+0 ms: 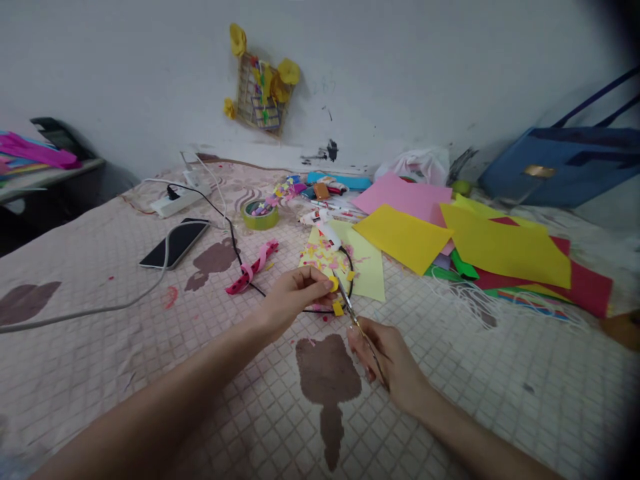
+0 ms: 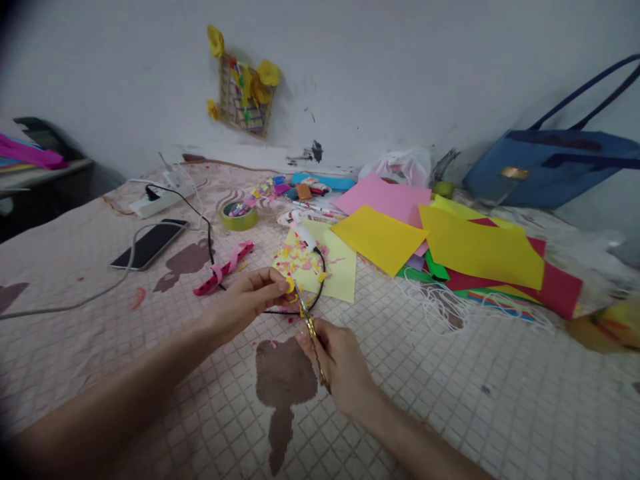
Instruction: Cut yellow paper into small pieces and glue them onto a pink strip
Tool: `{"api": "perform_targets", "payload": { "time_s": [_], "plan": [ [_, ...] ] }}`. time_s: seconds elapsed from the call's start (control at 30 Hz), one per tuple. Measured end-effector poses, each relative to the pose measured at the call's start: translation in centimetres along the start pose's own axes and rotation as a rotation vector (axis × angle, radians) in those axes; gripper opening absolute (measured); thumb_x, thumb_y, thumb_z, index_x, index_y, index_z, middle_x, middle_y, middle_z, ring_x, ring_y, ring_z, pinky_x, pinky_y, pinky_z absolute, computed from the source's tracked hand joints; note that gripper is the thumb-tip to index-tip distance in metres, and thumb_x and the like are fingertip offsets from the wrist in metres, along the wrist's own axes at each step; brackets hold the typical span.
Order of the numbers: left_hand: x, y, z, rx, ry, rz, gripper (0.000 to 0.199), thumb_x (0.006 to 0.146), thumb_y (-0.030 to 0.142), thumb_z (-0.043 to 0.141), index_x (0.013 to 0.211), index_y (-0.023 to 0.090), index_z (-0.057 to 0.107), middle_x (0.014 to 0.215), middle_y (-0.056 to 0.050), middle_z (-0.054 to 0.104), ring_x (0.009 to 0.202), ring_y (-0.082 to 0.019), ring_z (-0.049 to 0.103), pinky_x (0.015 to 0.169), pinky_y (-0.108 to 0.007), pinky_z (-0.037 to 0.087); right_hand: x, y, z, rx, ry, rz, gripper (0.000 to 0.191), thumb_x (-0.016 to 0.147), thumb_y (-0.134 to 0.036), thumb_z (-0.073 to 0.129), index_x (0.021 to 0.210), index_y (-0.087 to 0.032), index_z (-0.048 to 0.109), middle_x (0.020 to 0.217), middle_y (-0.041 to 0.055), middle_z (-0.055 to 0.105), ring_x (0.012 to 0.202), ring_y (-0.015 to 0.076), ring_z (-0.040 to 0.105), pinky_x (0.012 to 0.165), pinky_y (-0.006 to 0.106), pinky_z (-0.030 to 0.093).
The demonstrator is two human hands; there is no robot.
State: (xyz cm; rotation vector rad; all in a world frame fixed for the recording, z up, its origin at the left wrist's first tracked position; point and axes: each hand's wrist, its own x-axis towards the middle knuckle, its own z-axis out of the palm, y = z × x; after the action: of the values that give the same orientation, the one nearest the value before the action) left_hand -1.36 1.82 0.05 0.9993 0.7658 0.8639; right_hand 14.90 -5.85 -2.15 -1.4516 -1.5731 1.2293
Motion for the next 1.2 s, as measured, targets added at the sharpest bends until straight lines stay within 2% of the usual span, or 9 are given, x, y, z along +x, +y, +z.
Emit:
{"api": "perform_targets", "payload": {
  "time_s": [0.2, 0.47, 0.7, 0.87, 1.03, 1.1, 1.2],
  "plan": [
    [0.2, 0.1, -0.5, 0.025, -0.028, -0.019, 0.02, 0.07, 0.027, 0.07, 0.074, 0.011, 0.057, 0.073, -0.002, 0.064, 0.065, -0.01, 0.061, 0.069, -0.027, 0.051, -0.2, 0.1, 0.1, -0.003, 0.001, 0.037, 0.044, 0.082, -0.058, 0.039, 0.059, -0.02, 0.04, 0.048, -0.0052, 0.037, 0.04, 0.0089, 0.037, 0.037, 0.019, 0.029],
    [0.2, 0.4, -0.7, 0.075, -0.059, -0.035, 0.021, 0.07, 0.028, 0.069, 0.074, 0.011, 0.058, 0.075, -0.004, 0.065, 0.066, -0.011, 0.062, 0.069, -0.026, 0.049, -0.1, 0.3, 0.1, 0.139, -0.032, 0.092, 0.045, 0.082, -0.058, 0.041, 0.061, -0.019, 0.044, 0.046, -0.0057, 0.039, 0.038, 0.0079, 0.036, 0.036, 0.019, 0.029],
    [-0.4, 0.4, -0.1, 0.25, -0.175, -0.052, 0.021, 0.073, 0.031, 0.066, 0.075, 0.012, 0.056, 0.069, -0.003, 0.064, 0.06, -0.009, 0.057, 0.059, -0.022, 0.046, 0.8, -0.5, -1.1, 0.274, 0.04, 0.079, 0.044, 0.081, -0.059, 0.042, 0.07, -0.017, 0.051, 0.045, -0.0075, 0.039, 0.036, 0.0065, 0.036, 0.037, 0.019, 0.027],
    [-0.8, 0.1, 0.6, 0.39, -0.234, 0.022, 0.018, 0.076, 0.028, 0.061, 0.08, 0.012, 0.055, 0.068, -0.001, 0.057, 0.059, -0.008, 0.052, 0.057, -0.022, 0.041, 1.0, -1.1, -1.9, 0.257, 0.03, 0.029, 0.035, 0.077, -0.05, 0.056, 0.065, -0.017, 0.048, 0.048, -0.0068, 0.042, 0.041, 0.007, 0.039, 0.04, 0.02, 0.029],
    [-1.2, -0.3, 0.8, 0.501, -0.292, 0.087, 0.014, 0.077, 0.024, 0.059, 0.085, 0.014, 0.053, 0.069, -0.001, 0.056, 0.061, -0.009, 0.051, 0.055, -0.021, 0.038, 1.1, -1.1, -1.9, 0.235, -0.018, 0.033, 0.024, 0.076, -0.04, 0.058, 0.07, -0.017, 0.053, 0.045, -0.0077, 0.041, 0.039, 0.0072, 0.037, 0.039, 0.02, 0.029],
    [-1.2, -0.4, 0.9, 0.494, -0.288, 0.097, 0.015, 0.076, 0.024, 0.06, 0.085, 0.015, 0.052, 0.07, -0.001, 0.056, 0.063, -0.009, 0.051, 0.056, -0.021, 0.038, 1.1, -1.0, -1.9, 0.218, -0.016, 0.02, 0.022, 0.076, -0.037, 0.056, 0.069, -0.017, 0.052, 0.044, -0.0077, 0.04, 0.039, 0.0072, 0.037, 0.039, 0.02, 0.029],
    [-1.1, -0.7, 1.0, 0.399, -0.215, 0.066, 0.019, 0.076, 0.028, 0.061, 0.087, 0.015, 0.054, 0.077, -0.002, 0.057, 0.066, -0.01, 0.052, 0.058, -0.022, 0.041, 1.1, -0.8, -1.9, 0.207, 0.048, -0.007, 0.019, 0.078, -0.034, 0.054, 0.069, -0.017, 0.052, 0.047, -0.007, 0.042, 0.04, 0.0073, 0.04, 0.04, 0.02, 0.031]
  ]
}}
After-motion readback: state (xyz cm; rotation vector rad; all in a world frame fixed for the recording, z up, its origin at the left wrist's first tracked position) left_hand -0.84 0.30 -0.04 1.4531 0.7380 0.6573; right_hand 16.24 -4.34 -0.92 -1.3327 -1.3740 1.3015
